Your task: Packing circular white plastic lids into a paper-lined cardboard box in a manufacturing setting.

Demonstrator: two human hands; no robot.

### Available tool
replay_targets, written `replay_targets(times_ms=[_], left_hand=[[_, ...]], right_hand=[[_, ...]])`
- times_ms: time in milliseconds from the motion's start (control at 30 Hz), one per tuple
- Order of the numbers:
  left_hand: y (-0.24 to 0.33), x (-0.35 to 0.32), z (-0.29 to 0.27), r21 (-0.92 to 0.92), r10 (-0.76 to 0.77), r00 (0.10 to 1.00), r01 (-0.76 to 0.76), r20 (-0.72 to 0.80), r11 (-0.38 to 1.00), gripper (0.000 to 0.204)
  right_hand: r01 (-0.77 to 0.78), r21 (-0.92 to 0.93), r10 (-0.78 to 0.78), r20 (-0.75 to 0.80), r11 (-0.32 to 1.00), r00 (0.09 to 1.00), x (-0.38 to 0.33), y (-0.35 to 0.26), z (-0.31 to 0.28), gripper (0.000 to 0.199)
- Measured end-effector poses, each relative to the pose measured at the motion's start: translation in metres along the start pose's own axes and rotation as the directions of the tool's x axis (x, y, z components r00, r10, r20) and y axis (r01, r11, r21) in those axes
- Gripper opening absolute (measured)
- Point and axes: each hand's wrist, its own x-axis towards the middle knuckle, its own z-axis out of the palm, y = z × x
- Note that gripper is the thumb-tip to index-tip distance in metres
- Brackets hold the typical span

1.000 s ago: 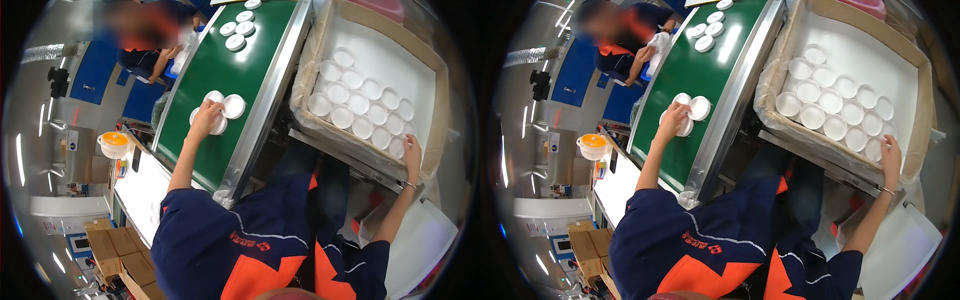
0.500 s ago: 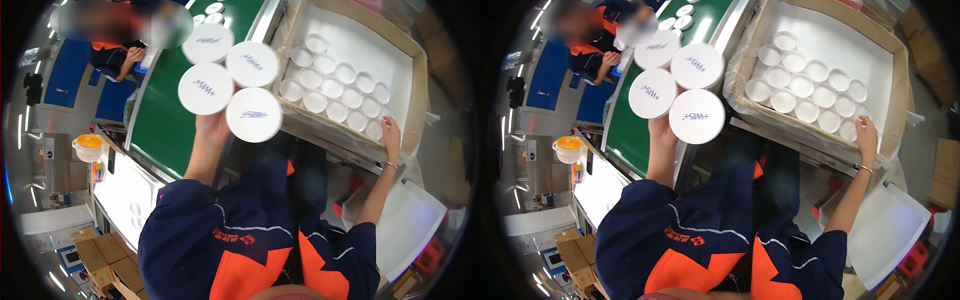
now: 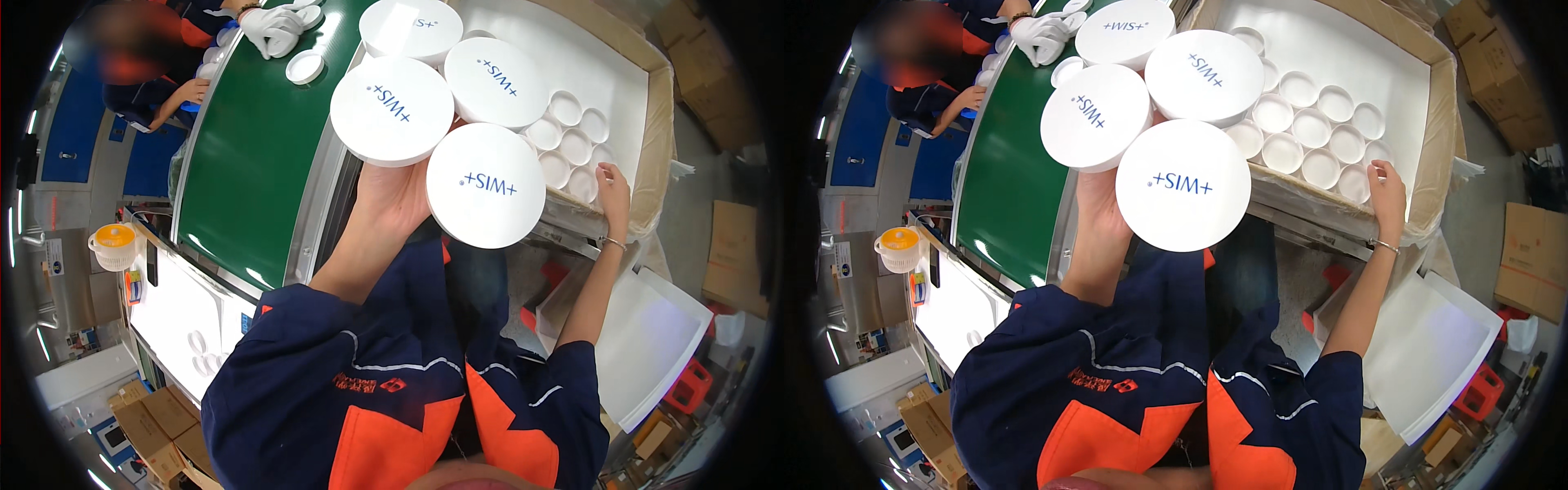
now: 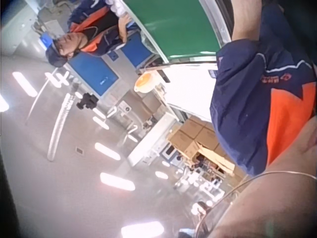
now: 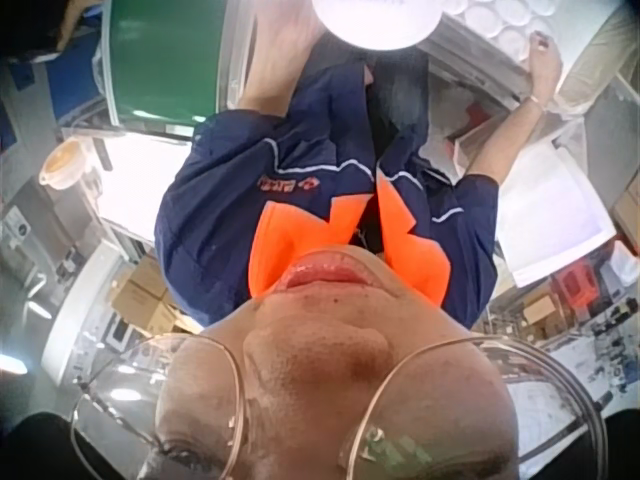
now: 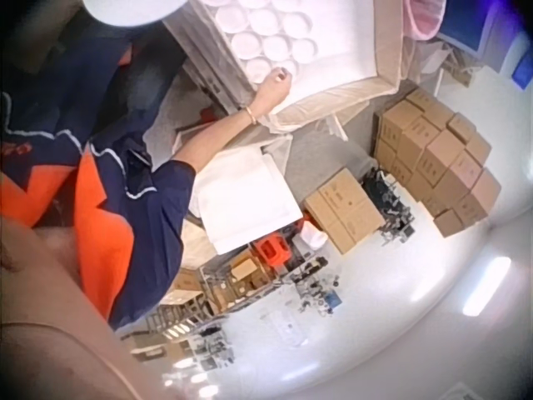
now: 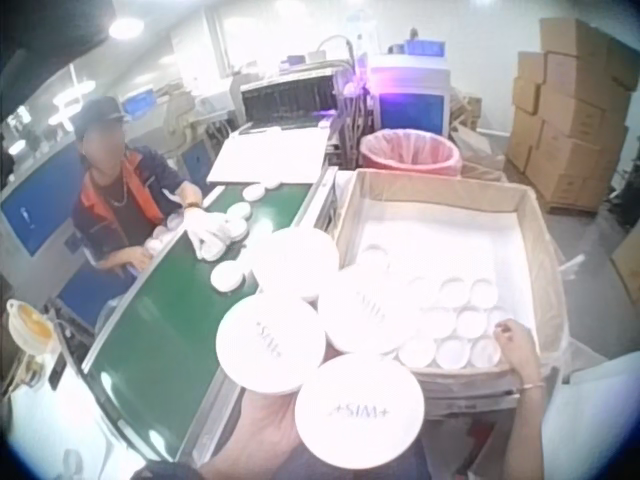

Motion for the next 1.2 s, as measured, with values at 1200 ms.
replay_targets(times_ms=[1200], left_hand=[[-0.034, 0.367, -0.196, 0.209, -0.219, 0.947, -0.269, 0.235, -0.94, 0.036]], right_hand=[[-0.081, 0.181, 0.13, -0.278, 0.98, 0.952, -0.011, -0.038, -0.017, 0.013]])
